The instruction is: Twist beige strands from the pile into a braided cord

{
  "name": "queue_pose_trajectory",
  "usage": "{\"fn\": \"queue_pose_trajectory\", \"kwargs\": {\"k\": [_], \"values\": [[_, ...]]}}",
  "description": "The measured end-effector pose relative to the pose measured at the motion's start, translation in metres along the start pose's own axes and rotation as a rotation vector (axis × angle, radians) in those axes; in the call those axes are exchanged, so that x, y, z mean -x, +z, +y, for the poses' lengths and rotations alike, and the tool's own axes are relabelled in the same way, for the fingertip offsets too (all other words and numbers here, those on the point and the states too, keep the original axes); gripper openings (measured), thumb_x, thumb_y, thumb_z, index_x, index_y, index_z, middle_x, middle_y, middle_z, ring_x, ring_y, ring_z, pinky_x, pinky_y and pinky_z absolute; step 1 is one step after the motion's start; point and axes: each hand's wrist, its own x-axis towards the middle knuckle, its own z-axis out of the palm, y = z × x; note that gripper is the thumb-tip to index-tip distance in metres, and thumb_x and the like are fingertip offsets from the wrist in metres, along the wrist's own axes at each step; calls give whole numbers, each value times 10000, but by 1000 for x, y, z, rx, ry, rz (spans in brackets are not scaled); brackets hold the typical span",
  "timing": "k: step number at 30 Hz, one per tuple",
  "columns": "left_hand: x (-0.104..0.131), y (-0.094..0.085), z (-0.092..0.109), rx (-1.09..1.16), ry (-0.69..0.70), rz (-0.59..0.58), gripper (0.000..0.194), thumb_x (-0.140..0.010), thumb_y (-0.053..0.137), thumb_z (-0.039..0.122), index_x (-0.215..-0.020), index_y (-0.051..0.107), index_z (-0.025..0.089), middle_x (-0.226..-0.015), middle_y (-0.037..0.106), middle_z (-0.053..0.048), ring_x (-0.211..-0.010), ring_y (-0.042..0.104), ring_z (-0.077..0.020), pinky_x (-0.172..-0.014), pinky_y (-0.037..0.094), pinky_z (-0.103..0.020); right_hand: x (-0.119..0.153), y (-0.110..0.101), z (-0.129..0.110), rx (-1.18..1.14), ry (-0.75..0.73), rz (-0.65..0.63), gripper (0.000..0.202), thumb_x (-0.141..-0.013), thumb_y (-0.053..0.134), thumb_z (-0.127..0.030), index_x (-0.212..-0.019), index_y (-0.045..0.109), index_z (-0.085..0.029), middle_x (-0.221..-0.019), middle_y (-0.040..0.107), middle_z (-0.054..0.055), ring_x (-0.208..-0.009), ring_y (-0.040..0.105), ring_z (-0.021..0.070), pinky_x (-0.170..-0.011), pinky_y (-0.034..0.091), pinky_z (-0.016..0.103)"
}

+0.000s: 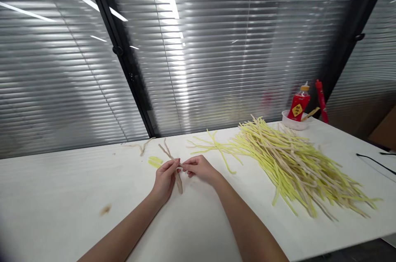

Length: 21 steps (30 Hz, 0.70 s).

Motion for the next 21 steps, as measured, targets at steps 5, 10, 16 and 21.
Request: {"fn": "queue_pose_trajectory", "kwargs": {"k": [5, 10, 16, 21], "values": [[0, 1, 2, 47, -12, 46, 225, -587, 776, 300, -710, 697, 130, -960, 644, -67, -713, 551, -104, -644, 438, -219, -2, -1, 3, -11, 1, 12, 351, -654, 707, -467, -770, 675, -137, -677, 604, 14, -564, 528, 92, -590, 438, 253], [0, 3, 6, 132, -47, 121, 316, -571, 788, 301, -826, 698, 137, -786, 630, -26, -659, 552, -93, -625, 450, -222, -5, -2, 3, -55, 48, 12, 279, -643, 706, -401, -688, 636, -134, -606, 557, -7, -524, 501, 85, -535, 426, 239], [-1, 2, 6, 200, -48, 177, 324, -536, 814, 279, -803, 688, 147, -727, 597, 10, -655, 552, -74, -615, 454, -201, -6, -1, 1, -76, 53, 73, 185, -648, 647, -290, -774, 607, -161, -552, 520, -38, -451, 465, 81, -432, 399, 219], [-1, 1, 4, 199, -23, 193, 288, -535, 814, 269, -754, 675, 143, -775, 602, 8, -666, 558, -75, -625, 447, -205, -6, -1, 1, -109, 41, 127, 200, -659, 623, -286, -819, 599, -169, -549, 497, -46, -432, 442, 74, -412, 387, 212]]}}
